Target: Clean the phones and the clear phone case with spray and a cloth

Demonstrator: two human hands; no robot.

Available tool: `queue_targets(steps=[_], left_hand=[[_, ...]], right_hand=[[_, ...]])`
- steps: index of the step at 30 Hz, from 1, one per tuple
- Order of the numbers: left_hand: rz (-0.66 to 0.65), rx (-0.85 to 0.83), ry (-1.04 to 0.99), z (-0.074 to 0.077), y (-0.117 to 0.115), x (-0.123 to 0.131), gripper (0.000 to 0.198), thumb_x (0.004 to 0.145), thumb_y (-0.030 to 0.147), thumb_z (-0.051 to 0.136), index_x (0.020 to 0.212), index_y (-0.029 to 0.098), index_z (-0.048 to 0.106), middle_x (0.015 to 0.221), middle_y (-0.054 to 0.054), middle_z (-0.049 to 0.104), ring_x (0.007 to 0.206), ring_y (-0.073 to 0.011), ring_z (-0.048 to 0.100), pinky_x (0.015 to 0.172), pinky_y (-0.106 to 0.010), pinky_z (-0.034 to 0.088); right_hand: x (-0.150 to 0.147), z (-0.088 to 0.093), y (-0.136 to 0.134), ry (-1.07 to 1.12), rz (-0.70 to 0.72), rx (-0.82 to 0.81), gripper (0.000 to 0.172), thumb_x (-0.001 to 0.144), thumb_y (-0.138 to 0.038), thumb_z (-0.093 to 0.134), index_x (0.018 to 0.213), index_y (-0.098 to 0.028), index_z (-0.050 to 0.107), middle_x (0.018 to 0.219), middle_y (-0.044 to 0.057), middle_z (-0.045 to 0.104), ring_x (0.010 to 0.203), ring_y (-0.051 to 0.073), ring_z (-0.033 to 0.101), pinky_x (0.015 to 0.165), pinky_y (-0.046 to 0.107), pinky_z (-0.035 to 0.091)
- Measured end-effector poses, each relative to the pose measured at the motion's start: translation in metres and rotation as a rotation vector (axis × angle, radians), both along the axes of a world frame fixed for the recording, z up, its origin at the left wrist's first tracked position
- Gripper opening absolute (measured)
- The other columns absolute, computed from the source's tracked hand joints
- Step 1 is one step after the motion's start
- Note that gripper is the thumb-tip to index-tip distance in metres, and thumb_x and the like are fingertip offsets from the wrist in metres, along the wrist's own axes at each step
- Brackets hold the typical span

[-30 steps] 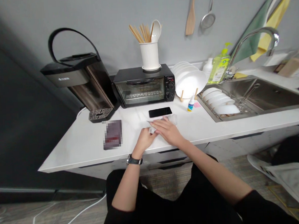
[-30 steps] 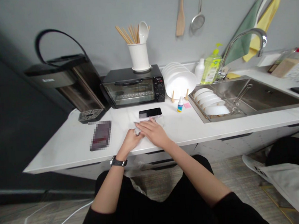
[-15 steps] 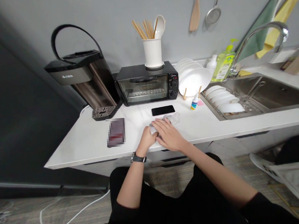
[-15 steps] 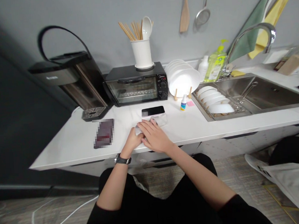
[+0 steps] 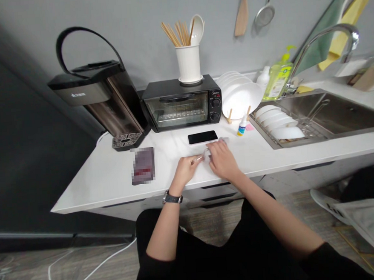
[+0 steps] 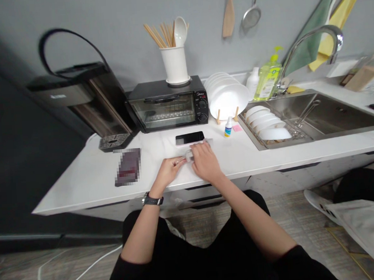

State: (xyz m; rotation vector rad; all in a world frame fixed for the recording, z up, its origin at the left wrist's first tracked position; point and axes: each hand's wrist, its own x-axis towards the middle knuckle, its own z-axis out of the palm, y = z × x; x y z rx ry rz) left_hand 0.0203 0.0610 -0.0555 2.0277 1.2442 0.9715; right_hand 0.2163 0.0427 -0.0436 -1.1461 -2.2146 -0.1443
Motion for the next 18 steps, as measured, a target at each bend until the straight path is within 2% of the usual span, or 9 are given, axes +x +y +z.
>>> queue_targets(steps=[2, 3, 6, 8, 9, 12, 15, 16, 18], left_hand=[[-0.025, 0.004, -0.015, 0.002, -0.001, 0.002, 0.029, 0.096, 0.029, 0.055, 0.103, 0.018, 0.082, 0.097, -0.006, 0.082, 0.087, -0.0254, 0.072, 0.082, -0.032, 0.053], [-0.029, 0.011, -0.021, 0.002, -0.002, 0.001, 0.028, 0.095, 0.028, 0.056, 0.103, 0.018, 0.081, 0.098, -0.007, 0.082, 0.088, -0.0255, 0.072, 0.084, -0.032, 0.053], [0.011, 0.043, -0.026, -0.002, -0.005, -0.005, 0.02, 0.083, 0.02, 0.067, 0.096, 0.015, 0.081, 0.088, -0.008, 0.08, 0.084, -0.0253, 0.071, 0.083, -0.033, 0.054], [0.039, 0.056, -0.029, -0.007, -0.005, -0.009, 0.024, 0.076, 0.017, 0.07, 0.098, 0.014, 0.08, 0.09, -0.008, 0.079, 0.088, -0.0259, 0.07, 0.084, -0.034, 0.054], [0.046, 0.057, -0.03, -0.008, -0.005, -0.009, 0.024, 0.076, 0.017, 0.071, 0.098, 0.013, 0.08, 0.09, -0.008, 0.079, 0.089, -0.0259, 0.07, 0.084, -0.034, 0.054], [0.016, 0.024, -0.026, -0.006, -0.002, -0.005, 0.021, 0.088, 0.025, 0.065, 0.098, 0.015, 0.082, 0.084, -0.005, 0.079, 0.083, -0.0237, 0.07, 0.078, -0.03, 0.053], [-0.007, -0.007, -0.044, -0.001, 0.0, 0.002, 0.027, 0.095, 0.032, 0.06, 0.102, 0.018, 0.083, 0.09, -0.004, 0.082, 0.081, -0.0224, 0.071, 0.076, -0.028, 0.053], [-0.004, -0.006, -0.051, 0.001, 0.0, 0.003, 0.026, 0.094, 0.029, 0.061, 0.101, 0.018, 0.083, 0.092, -0.004, 0.082, 0.08, -0.0221, 0.071, 0.076, -0.028, 0.053], [0.011, 0.007, -0.052, 0.002, -0.001, 0.002, 0.021, 0.089, 0.019, 0.062, 0.089, 0.014, 0.083, 0.083, -0.005, 0.08, 0.072, -0.0204, 0.069, 0.072, -0.027, 0.052]], right_hand=[[0.003, -0.001, 0.002, 0.06, -0.163, 0.004, 0.049, 0.083, -0.013, 0.05, 0.131, -0.005, 0.054, 0.131, 0.024, 0.06, 0.134, 0.039, 0.048, 0.123, 0.066, 0.025], [0.0, -0.002, -0.001, 0.065, -0.176, 0.012, 0.049, 0.082, -0.014, 0.051, 0.131, -0.004, 0.054, 0.135, 0.026, 0.058, 0.139, 0.041, 0.042, 0.124, 0.067, 0.023], [-0.023, -0.005, -0.019, -0.014, 0.02, 0.024, 0.065, 0.083, -0.017, 0.051, 0.146, 0.0, 0.043, 0.154, 0.025, 0.046, 0.152, 0.04, 0.027, 0.128, 0.063, 0.017], [-0.03, -0.004, -0.025, -0.079, 0.17, 0.023, 0.071, 0.086, -0.017, 0.049, 0.154, -0.003, 0.035, 0.159, 0.021, 0.043, 0.152, 0.034, 0.03, 0.129, 0.056, 0.019], [-0.028, -0.002, -0.024, -0.086, 0.182, 0.02, 0.07, 0.087, -0.017, 0.048, 0.155, -0.004, 0.035, 0.158, 0.02, 0.045, 0.149, 0.033, 0.035, 0.129, 0.054, 0.022], [-0.007, 0.001, -0.01, -0.035, -0.035, 0.003, 0.054, 0.087, -0.015, 0.047, 0.14, -0.003, 0.052, 0.135, 0.022, 0.061, 0.132, 0.035, 0.05, 0.125, 0.057, 0.028], [0.0, 0.0, -0.004, 0.023, -0.272, 0.001, 0.042, 0.085, -0.013, 0.048, 0.124, -0.001, 0.059, 0.122, 0.025, 0.062, 0.128, 0.039, 0.05, 0.122, 0.064, 0.026], [-0.005, -0.001, -0.007, 0.025, -0.268, 0.009, 0.043, 0.084, -0.013, 0.049, 0.125, -0.001, 0.058, 0.126, 0.026, 0.061, 0.132, 0.041, 0.046, 0.123, 0.066, 0.024], [-0.02, -0.004, -0.016, 0.003, -0.15, 0.023, 0.052, 0.084, -0.015, 0.05, 0.135, -0.002, 0.053, 0.137, 0.026, 0.056, 0.141, 0.041, 0.039, 0.124, 0.067, 0.019]])
